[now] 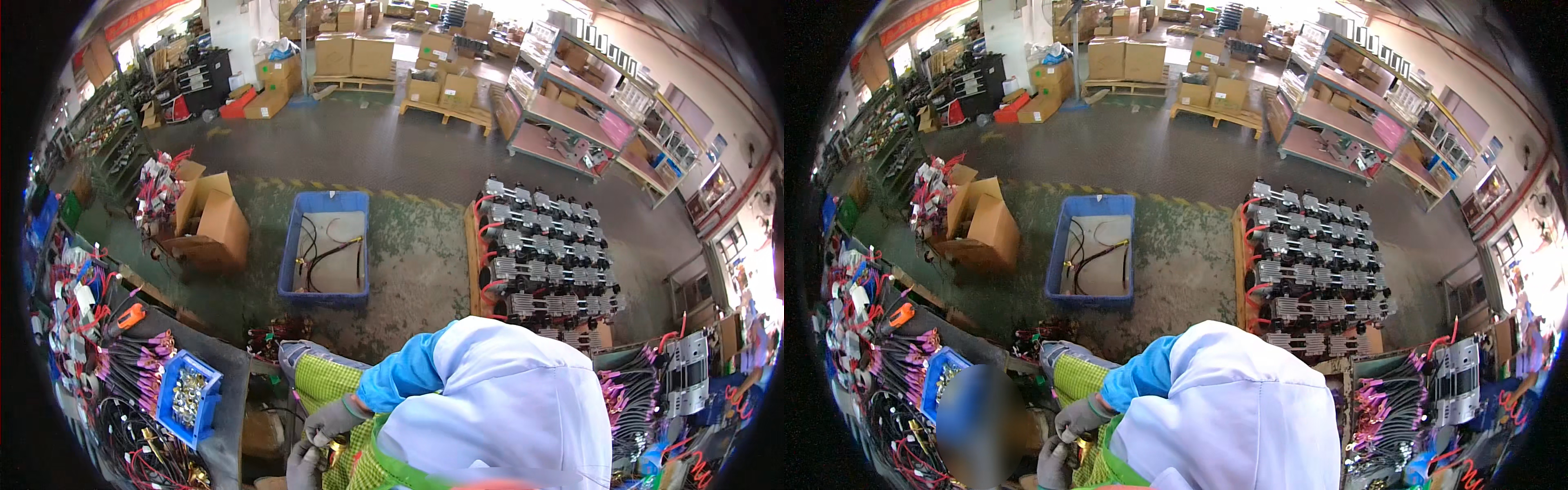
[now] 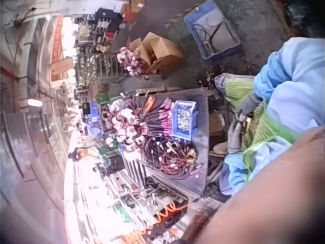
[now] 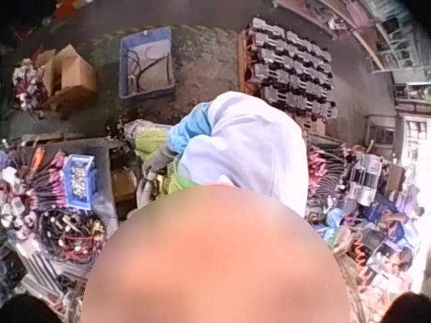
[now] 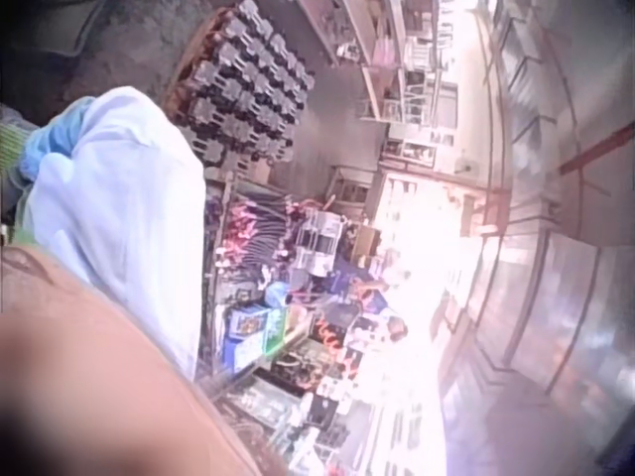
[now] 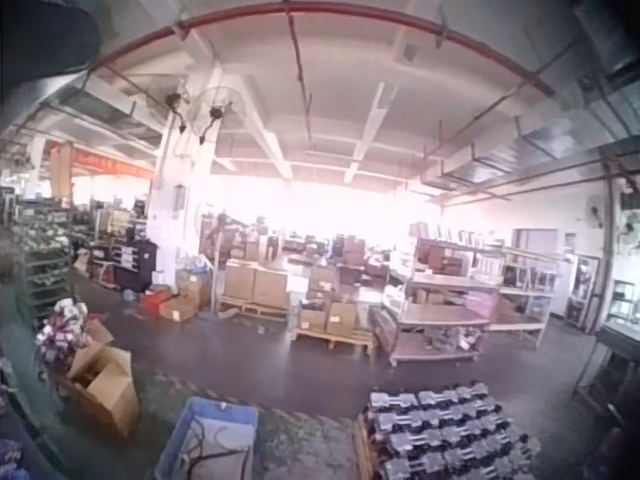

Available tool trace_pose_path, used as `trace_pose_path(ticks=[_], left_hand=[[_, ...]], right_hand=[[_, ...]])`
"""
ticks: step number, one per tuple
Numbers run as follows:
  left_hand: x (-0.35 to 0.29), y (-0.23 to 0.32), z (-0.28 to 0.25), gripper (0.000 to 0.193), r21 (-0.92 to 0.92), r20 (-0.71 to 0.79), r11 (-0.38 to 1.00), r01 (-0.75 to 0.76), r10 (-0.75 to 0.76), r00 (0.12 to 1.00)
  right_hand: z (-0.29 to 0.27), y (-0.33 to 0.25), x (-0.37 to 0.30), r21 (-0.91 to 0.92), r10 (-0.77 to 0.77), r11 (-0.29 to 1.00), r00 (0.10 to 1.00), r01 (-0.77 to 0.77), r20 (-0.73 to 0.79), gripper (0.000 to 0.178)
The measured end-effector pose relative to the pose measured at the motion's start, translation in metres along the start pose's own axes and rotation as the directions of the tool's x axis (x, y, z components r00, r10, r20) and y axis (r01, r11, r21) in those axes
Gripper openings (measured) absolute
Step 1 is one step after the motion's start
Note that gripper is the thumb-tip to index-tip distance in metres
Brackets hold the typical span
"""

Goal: Assemble small brass and plastic electronic connectors using a pneumatic tightening tool.

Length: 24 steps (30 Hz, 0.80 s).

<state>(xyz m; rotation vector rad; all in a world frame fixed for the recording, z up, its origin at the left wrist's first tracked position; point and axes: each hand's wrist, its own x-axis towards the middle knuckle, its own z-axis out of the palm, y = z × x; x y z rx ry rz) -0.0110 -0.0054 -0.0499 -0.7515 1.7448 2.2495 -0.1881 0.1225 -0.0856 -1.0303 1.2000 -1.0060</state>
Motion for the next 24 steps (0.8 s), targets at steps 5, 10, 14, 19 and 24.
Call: trace_pose_path(ticks=[5,10,14,19,24], left_hand=[[-0.004,0.016,-0.002,0.029,-0.245,-0.166,0.969,-0.017,-0.025,0.986],[0.006,0.021,0.002,0.035,0.407,-0.314,0.872,-0.271,0.413,0.855],[0.01,0.006,0.009,0.028,0.282,-0.425,0.916,-0.285,0.385,0.819],[0.013,0.004,0.015,0.029,0.471,-0.51,0.84,-0.27,0.509,0.693],[0.009,0.004,0.02,0.032,0.341,-0.595,0.906,-0.253,0.416,0.688]], right_hand=[[-0.012,-0.02,0.001,0.003,-0.027,1.0,0.999,0.027,-0.044,0.03],[-0.024,-0.027,-0.005,0.127,0.079,0.99,0.993,-0.068,-0.085,0.025],[-0.028,-0.042,0.001,0.073,0.063,0.996,0.995,-0.058,-0.076,0.026],[-0.023,-0.036,0.012,0.219,0.095,0.972,0.995,-0.087,-0.025,0.024],[-0.015,-0.035,0.011,0.459,0.18,0.872,0.983,-0.169,0.019,0.026]])
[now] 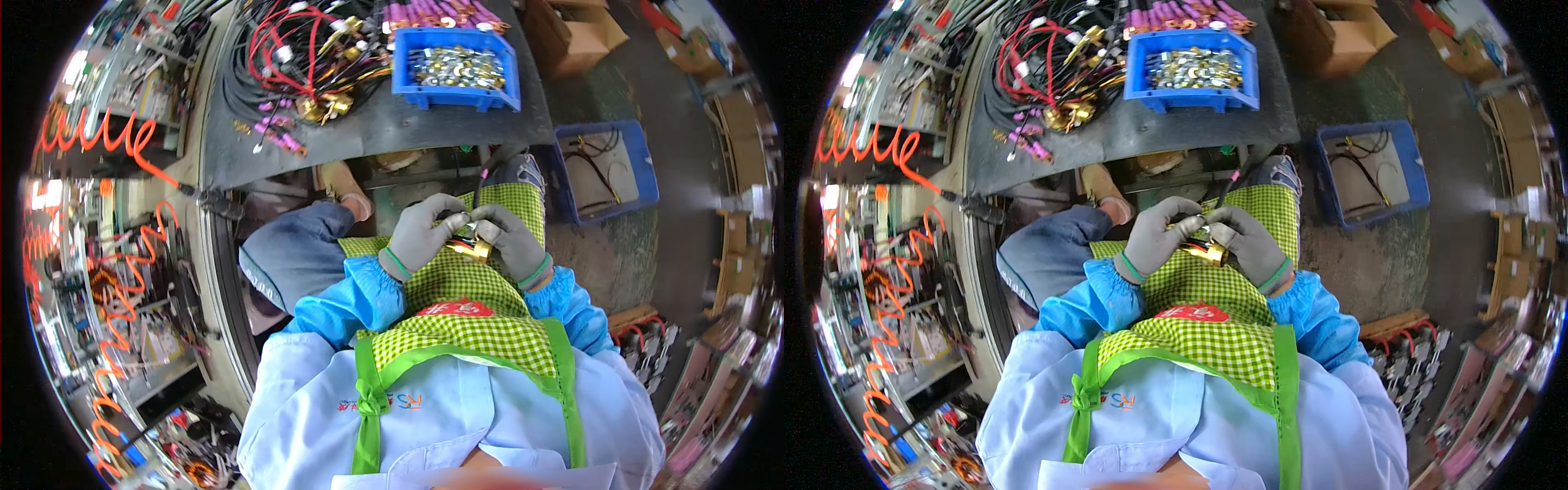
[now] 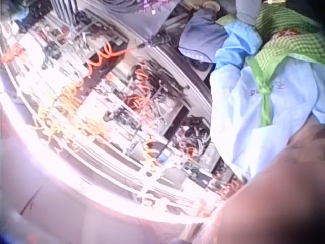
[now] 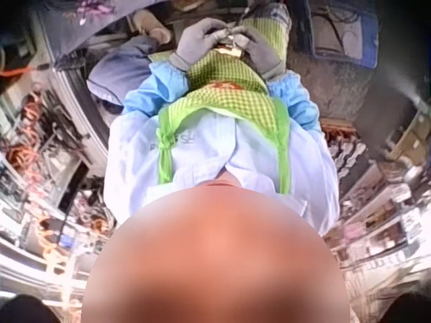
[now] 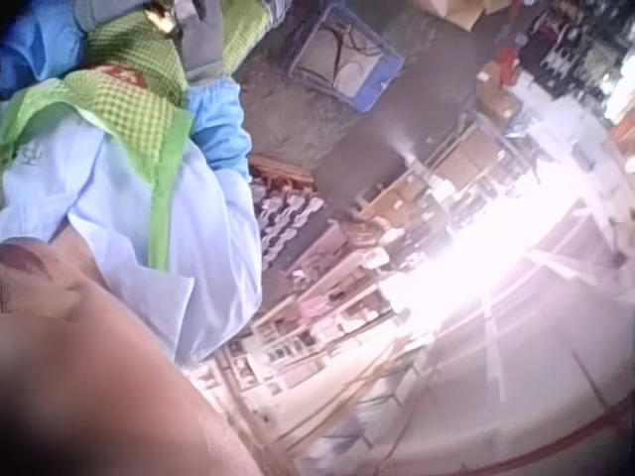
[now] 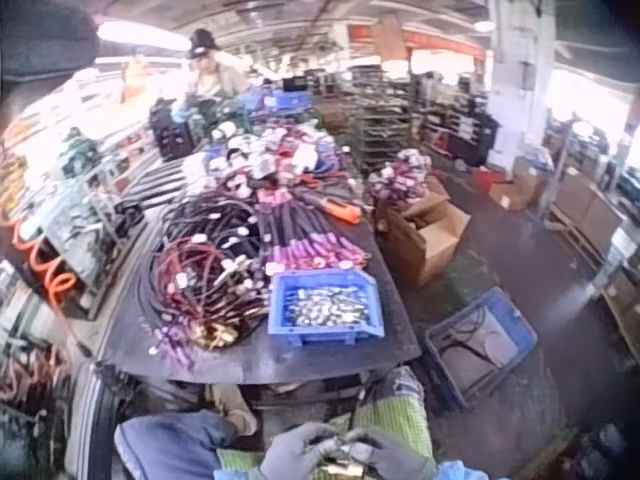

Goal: Assemble small brass and plastic electronic connectors using a pneumatic tightening tool.

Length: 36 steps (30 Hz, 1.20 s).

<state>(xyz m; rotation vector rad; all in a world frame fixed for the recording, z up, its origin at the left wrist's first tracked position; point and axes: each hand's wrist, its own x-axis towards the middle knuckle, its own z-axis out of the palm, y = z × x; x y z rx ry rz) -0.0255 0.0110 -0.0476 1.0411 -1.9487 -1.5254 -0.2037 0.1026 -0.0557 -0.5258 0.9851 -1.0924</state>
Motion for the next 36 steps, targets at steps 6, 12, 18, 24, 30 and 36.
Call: trace_pose_path(ticks=[6,12,18,24,30,36], left_hand=[[-0.006,0.003,-0.001,0.029,-0.039,0.083,0.999,0.018,-0.015,0.996],[-0.012,-0.007,-0.001,0.024,-0.207,0.083,0.978,0.03,-0.013,0.996],[-0.005,-0.02,0.0,0.021,-0.402,0.242,0.888,0.224,-0.133,0.961],[-0.007,-0.027,0.0,0.021,-0.338,0.267,0.931,0.14,-0.048,0.962],[-0.012,-0.004,-0.002,0.023,-0.201,0.174,0.969,0.144,-0.109,0.979],[-0.018,-0.012,0.006,0.023,-0.046,0.037,0.999,-0.028,0.03,0.999]], right_hand=[[0.003,-0.001,0.0,0.059,0.031,0.998,0.995,-0.025,-0.099,0.025],[-0.005,0.006,0.005,-0.106,-0.057,0.993,0.997,0.052,-0.047,0.026],[-0.004,0.003,0.0,-0.197,-0.043,0.98,0.998,0.033,-0.05,0.027],[-0.004,0.005,0.002,-0.329,-0.087,0.941,0.996,0.072,-0.031,0.029],[-0.005,0.005,0.002,-0.378,-0.065,0.925,0.996,0.037,-0.062,0.026],[0.008,0.004,0.0,-0.423,-0.07,0.906,0.993,0.022,-0.099,0.028]])
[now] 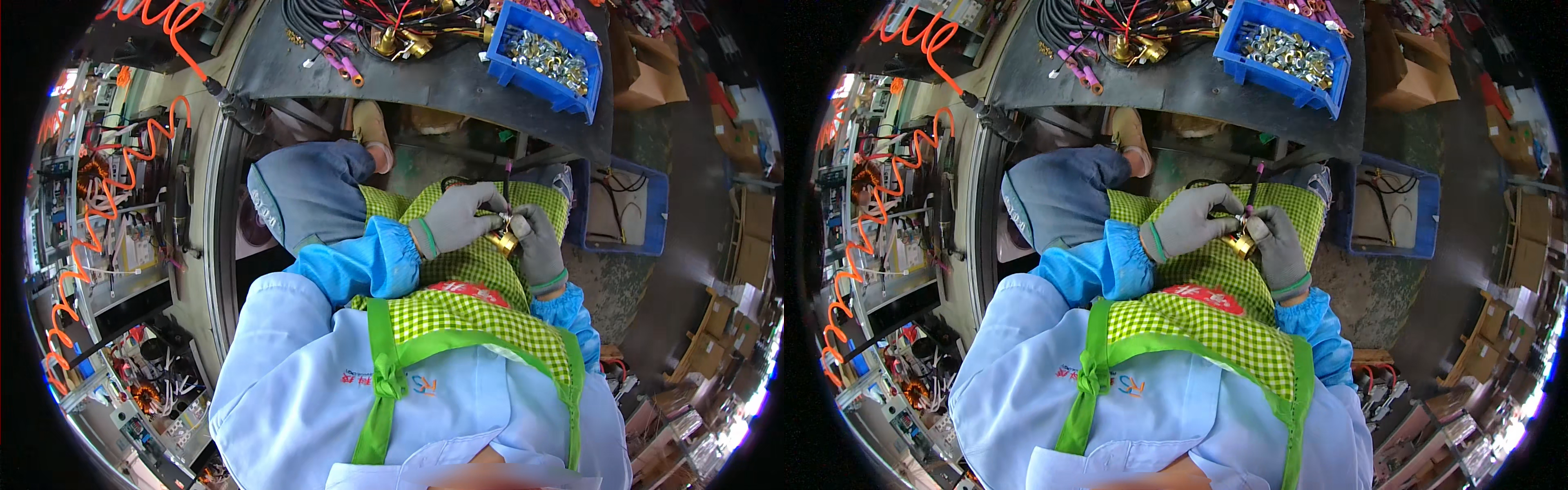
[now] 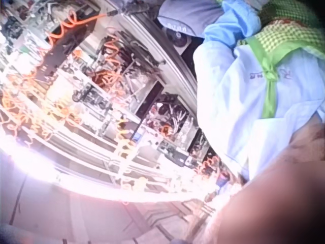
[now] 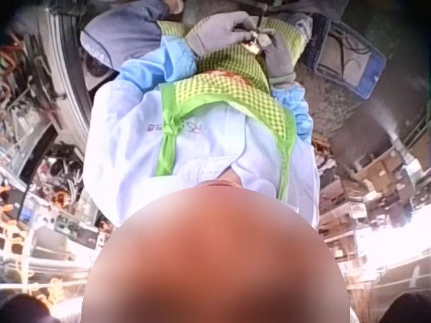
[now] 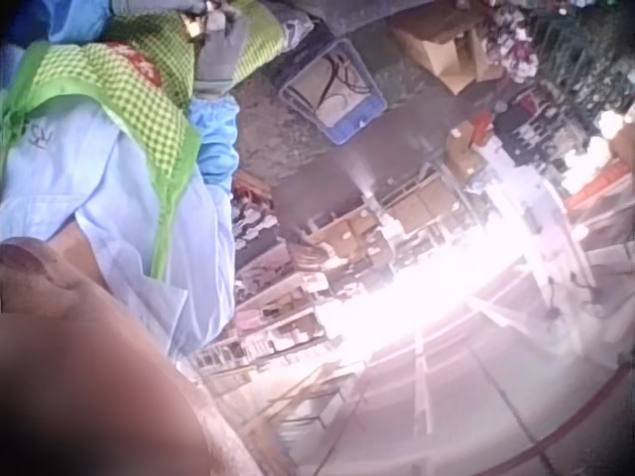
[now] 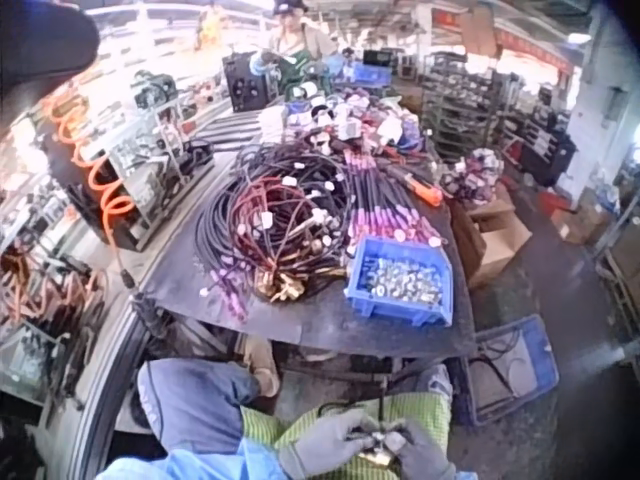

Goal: Assemble small brass and plastic electronic connectors using a pneumatic tightening tool.

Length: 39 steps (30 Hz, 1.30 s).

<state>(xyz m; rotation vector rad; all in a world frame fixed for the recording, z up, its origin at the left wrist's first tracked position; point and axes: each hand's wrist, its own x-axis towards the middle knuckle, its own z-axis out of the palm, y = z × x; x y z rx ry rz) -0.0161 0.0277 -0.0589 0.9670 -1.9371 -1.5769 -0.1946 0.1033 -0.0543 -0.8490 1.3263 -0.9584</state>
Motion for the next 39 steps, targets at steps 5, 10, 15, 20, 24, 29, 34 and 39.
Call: trace_pose_path(ticks=[5,10,15,20,24,29,34,39], left_hand=[[-0.004,-0.001,0.002,0.021,-0.11,0.003,0.993,0.039,-0.039,0.999],[-0.004,-0.007,0.006,0.029,-0.306,-0.018,0.95,0.06,-0.069,0.997],[-0.005,0.002,0.012,0.058,-0.418,-0.109,0.908,0.027,-0.08,0.991],[-0.006,0.005,0.006,0.065,-0.582,-0.048,0.813,0.023,-0.062,0.997],[-0.005,0.0,0.004,0.04,-0.118,-0.224,0.993,-0.01,-0.017,0.974],[-0.007,-0.007,0.005,0.031,0.153,-0.306,0.984,0.087,-0.036,0.951],[-0.039,0.01,-0.013,0.043,0.142,-0.5,0.985,-0.103,0.161,0.851],[-0.093,-0.009,-0.012,0.053,-0.519,-0.487,0.831,0.202,-0.481,0.729]], right_hand=[[-0.001,0.023,0.003,0.093,0.013,0.996,1.0,-0.011,-0.021,0.033],[0.005,0.02,0.003,0.326,0.05,0.945,0.998,-0.039,-0.025,0.04],[0.005,0.021,0.006,0.387,0.041,0.921,0.999,-0.047,0.025,0.035],[0.008,0.006,0.006,0.447,0.069,0.891,0.997,-0.074,0.028,0.032],[0.009,0.004,0.009,0.408,0.053,0.91,0.997,-0.072,0.056,0.033],[0.016,0.008,0.02,0.451,0.042,0.888,0.994,-0.082,0.099,0.034],[0.028,0.003,0.03,0.41,-0.003,0.908,0.977,-0.087,0.214,0.038],[0.072,-0.017,0.042,0.327,-0.03,0.943,0.958,-0.067,0.285,0.037]])
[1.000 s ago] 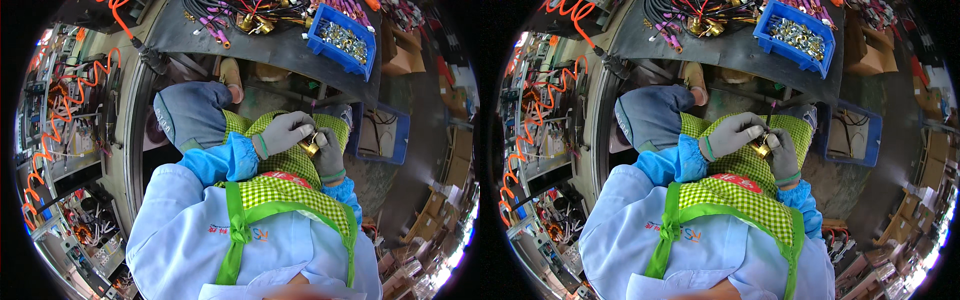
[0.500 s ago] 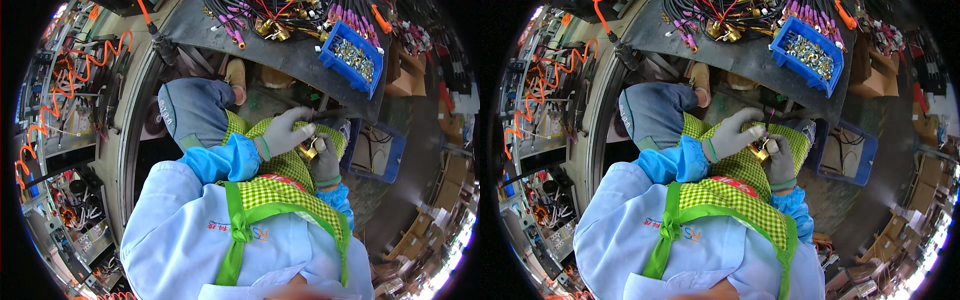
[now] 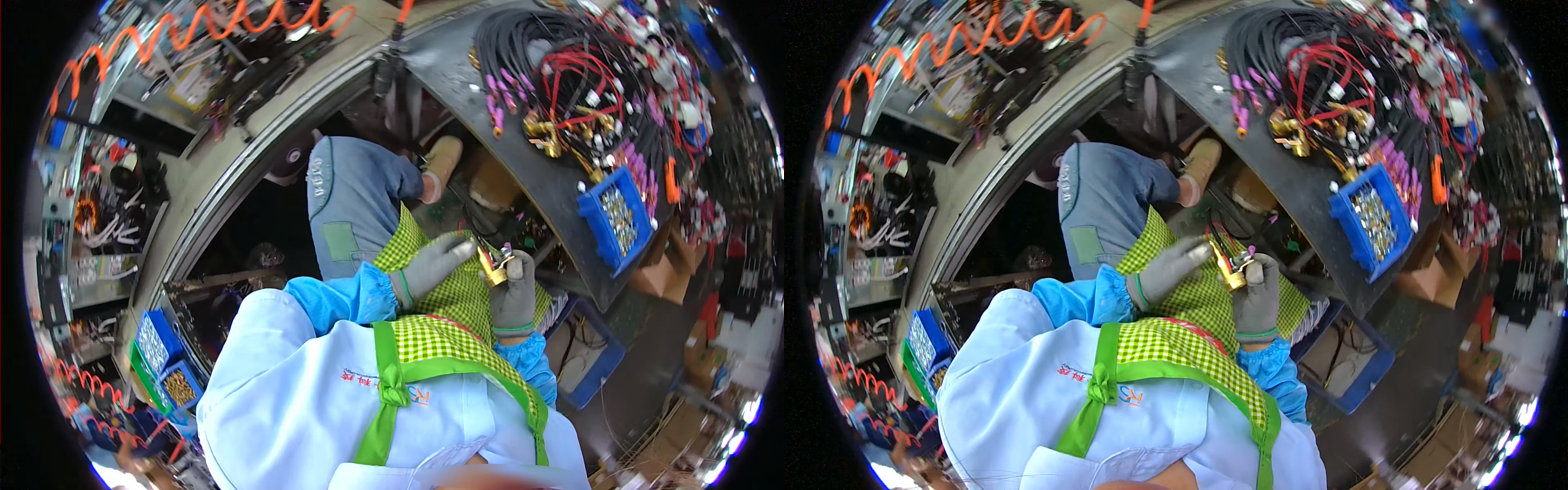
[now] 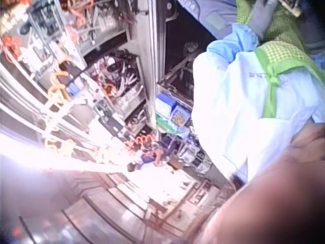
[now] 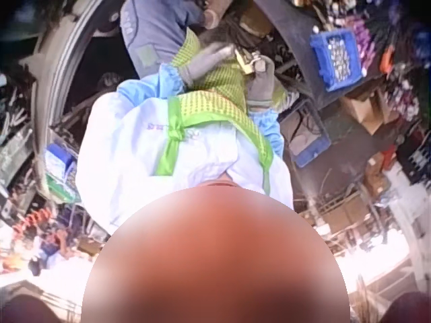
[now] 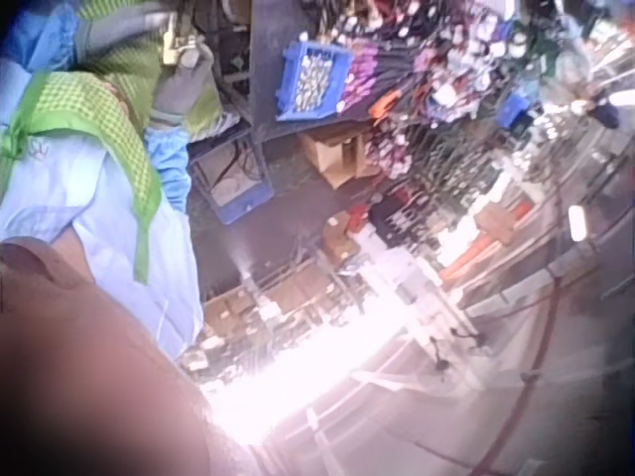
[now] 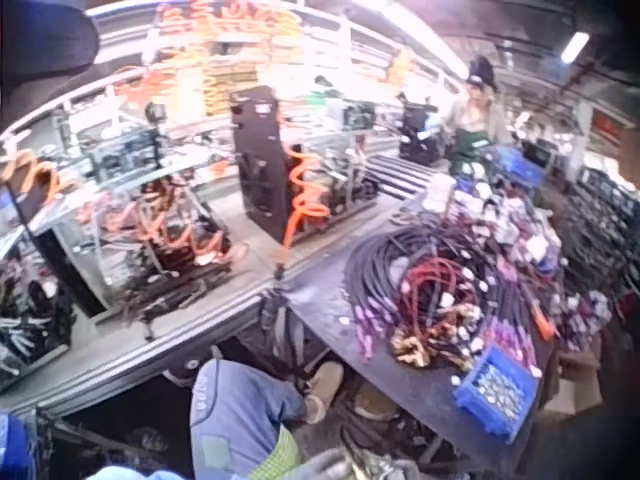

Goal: Assemble small brass and plastic electronic connectors using a pneumatic tightening tool.

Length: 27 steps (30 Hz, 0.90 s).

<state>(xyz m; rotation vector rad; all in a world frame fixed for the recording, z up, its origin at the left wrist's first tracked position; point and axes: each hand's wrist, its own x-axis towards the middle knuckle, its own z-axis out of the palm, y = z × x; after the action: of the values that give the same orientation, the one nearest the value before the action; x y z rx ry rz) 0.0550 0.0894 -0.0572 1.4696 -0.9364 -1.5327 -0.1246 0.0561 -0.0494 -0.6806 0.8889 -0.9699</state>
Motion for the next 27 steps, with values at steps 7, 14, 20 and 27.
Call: trace_pose_path(ticks=[7,14,20,27], left_hand=[[-0.012,0.0,-0.016,0.051,-0.89,0.244,0.397,0.225,-0.002,0.97],[-0.004,0.001,-0.059,0.039,-0.739,0.006,0.672,-0.053,0.085,0.996],[0.0,0.003,-0.106,0.038,-0.856,-0.156,0.497,-0.144,0.017,0.988],[-0.017,-0.004,-0.131,0.035,-0.675,0.003,0.732,-0.095,0.131,0.991]], right_hand=[[0.073,0.024,0.012,-0.179,-0.057,0.98,0.982,0.089,0.18,0.029],[0.114,0.027,0.051,-0.426,-0.104,0.876,0.951,0.227,0.291,0.036],[0.199,-0.056,0.108,-0.667,0.034,0.162,0.671,0.728,0.741,0.03],[0.405,0.021,0.212,-0.048,0.248,-0.237,0.109,0.97,0.963,0.043]])
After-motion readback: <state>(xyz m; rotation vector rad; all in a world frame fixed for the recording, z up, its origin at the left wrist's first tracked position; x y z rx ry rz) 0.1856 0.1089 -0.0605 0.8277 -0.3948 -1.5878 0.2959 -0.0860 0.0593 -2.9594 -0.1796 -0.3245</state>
